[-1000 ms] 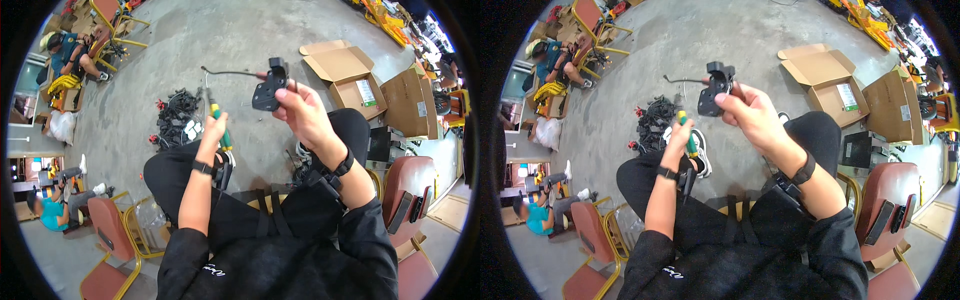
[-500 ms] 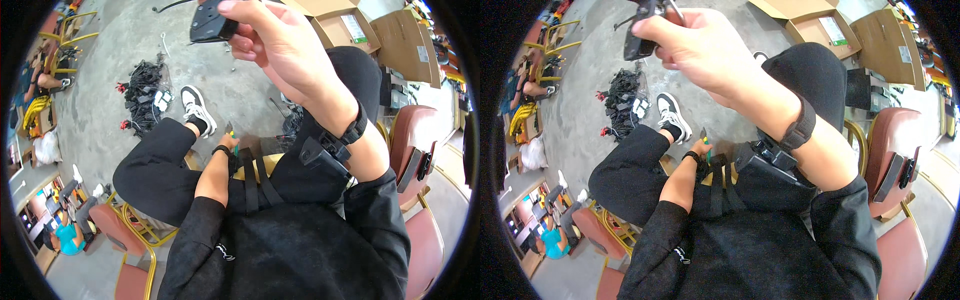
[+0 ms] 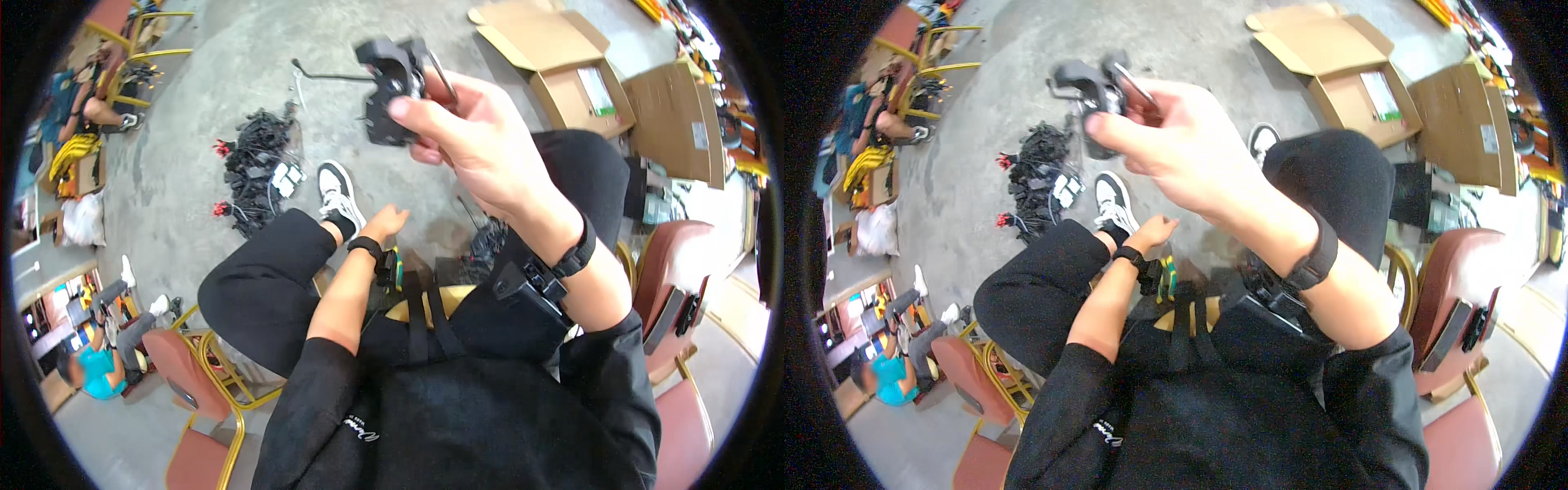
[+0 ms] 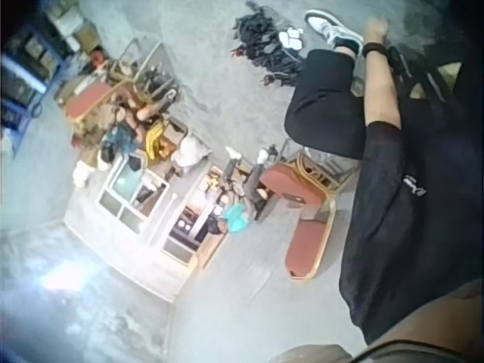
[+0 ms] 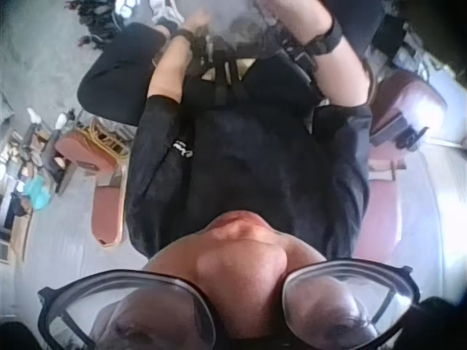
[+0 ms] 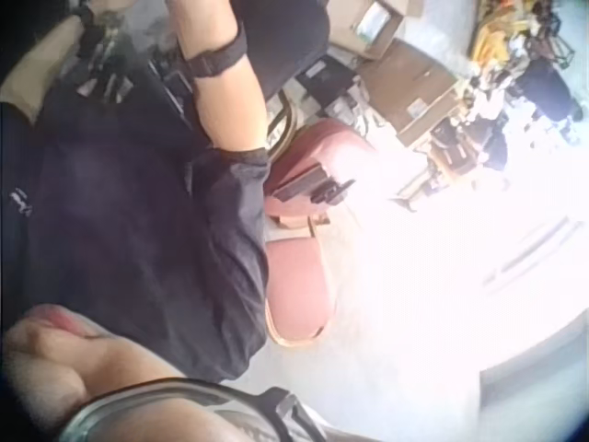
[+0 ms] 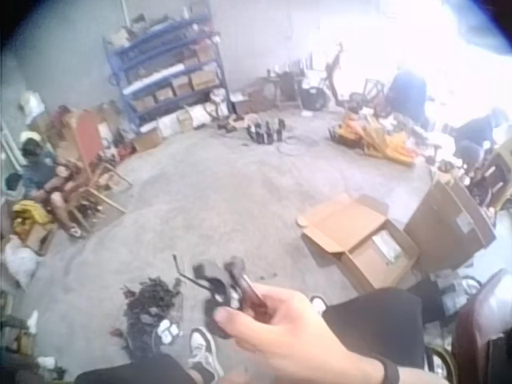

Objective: The person sits on the floor and uses a screwdriver to tighten screws on a small black electronic component. They manipulate the device with both hands, adjusting its position and using the tool to secure parts.

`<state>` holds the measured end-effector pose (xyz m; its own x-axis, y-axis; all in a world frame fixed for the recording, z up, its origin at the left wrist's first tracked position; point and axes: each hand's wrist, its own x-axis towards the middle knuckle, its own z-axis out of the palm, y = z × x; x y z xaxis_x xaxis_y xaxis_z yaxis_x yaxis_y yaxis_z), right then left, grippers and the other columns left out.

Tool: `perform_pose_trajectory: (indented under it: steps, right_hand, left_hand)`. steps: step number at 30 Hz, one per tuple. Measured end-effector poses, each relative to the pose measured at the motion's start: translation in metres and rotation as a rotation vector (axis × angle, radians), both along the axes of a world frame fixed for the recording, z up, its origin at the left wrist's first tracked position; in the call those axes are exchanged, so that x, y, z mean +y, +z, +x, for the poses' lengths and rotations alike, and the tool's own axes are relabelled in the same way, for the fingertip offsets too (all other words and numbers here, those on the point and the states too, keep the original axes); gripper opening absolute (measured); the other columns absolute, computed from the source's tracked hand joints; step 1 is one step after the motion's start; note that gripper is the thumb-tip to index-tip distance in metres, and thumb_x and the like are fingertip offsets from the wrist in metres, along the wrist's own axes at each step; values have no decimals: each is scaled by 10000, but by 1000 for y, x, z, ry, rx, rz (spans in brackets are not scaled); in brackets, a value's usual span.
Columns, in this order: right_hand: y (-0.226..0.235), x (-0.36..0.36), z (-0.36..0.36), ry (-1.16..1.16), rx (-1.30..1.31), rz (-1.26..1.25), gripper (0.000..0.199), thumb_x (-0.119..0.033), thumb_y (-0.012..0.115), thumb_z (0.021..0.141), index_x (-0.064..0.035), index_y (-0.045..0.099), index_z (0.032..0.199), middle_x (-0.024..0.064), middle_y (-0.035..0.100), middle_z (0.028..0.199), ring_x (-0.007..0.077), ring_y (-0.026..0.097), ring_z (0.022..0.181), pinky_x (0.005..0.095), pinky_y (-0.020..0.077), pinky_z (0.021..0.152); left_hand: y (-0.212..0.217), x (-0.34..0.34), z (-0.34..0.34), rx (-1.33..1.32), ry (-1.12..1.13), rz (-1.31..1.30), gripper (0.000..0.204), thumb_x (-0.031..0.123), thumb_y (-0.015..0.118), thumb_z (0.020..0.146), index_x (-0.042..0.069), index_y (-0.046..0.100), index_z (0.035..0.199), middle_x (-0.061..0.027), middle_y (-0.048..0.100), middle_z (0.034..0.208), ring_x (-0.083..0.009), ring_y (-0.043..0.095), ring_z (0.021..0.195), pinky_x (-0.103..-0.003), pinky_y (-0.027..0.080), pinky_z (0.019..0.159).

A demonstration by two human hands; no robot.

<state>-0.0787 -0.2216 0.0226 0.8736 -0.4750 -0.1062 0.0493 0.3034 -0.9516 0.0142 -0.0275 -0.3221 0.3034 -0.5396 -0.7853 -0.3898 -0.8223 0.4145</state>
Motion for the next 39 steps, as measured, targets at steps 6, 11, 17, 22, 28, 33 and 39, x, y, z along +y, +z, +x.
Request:
perform_pose_trajectory:
  steps: [6, 11, 17, 22, 28, 33, 39]
  right_hand:
    - [-3, 4, 1, -16, -28, 184, 190, -164, 706, 856, -44, 667, 998, -63, 526, 790, 31, 466, 719, 201, 390, 611]
    - [13, 18, 2, -7, -27, 172, 380, -88, 672, 856, -17, 619, 1226, -43, 607, 877, 10, 471, 739, 185, 367, 629]
    - [13, 30, 11, 114, -126, 192, 505, -41, 633, 891, 17, 494, 1373, -6, 639, 1058, 33, 566, 898, 197, 460, 822]
    - [23, 30, 14, 119, -138, 195, 477, -42, 640, 898, 24, 507, 1352, 0, 641, 1076, 38, 574, 918, 206, 472, 815]
    - [28, 24, 11, 163, -129, 98, 363, -31, 648, 893, 39, 572, 1241, 8, 638, 1063, 54, 586, 950, 213, 485, 842]
    - [20, 26, 6, 110, -109, -11, 299, 2, 647, 868, 39, 591, 1159, 2, 632, 1026, 45, 578, 928, 207, 490, 823]
    - [14, 35, 10, -12, -109, -234, 388, 14, 647, 831, 17, 586, 1214, -39, 526, 928, 4, 510, 795, 171, 435, 698]
  left_hand:
    - [260, -36, 41, -281, -290, -230, 492, 397, 497, 965, -49, 661, 836, -245, 663, 806, -386, 663, 801, -457, 493, 742]
    - [390, -19, 21, -170, 266, -819, 130, 106, 601, 938, -11, 655, 953, -85, 661, 804, -134, 627, 718, -271, 482, 648]
    - [371, -28, 24, -697, -21, -1451, 318, -43, 686, 829, 39, 643, 1134, -102, 631, 952, -234, 656, 789, -327, 534, 652]
    - [372, -34, 40, -691, -70, -1518, 412, -94, 677, 775, 79, 665, 1149, -101, 629, 968, -248, 663, 815, -330, 546, 650]
    - [374, -33, 38, -663, -55, -1528, 455, -110, 652, 751, 101, 677, 1153, -94, 627, 996, -234, 675, 834, -320, 564, 665]
    - [373, -36, 36, -692, -43, -1578, 349, -53, 691, 777, 85, 678, 1097, -84, 633, 946, -232, 669, 797, -322, 556, 637]
    - [367, -46, 30, -801, 59, -1593, 204, 58, 752, 801, 43, 640, 972, -79, 635, 891, -240, 652, 737, -328, 526, 584]
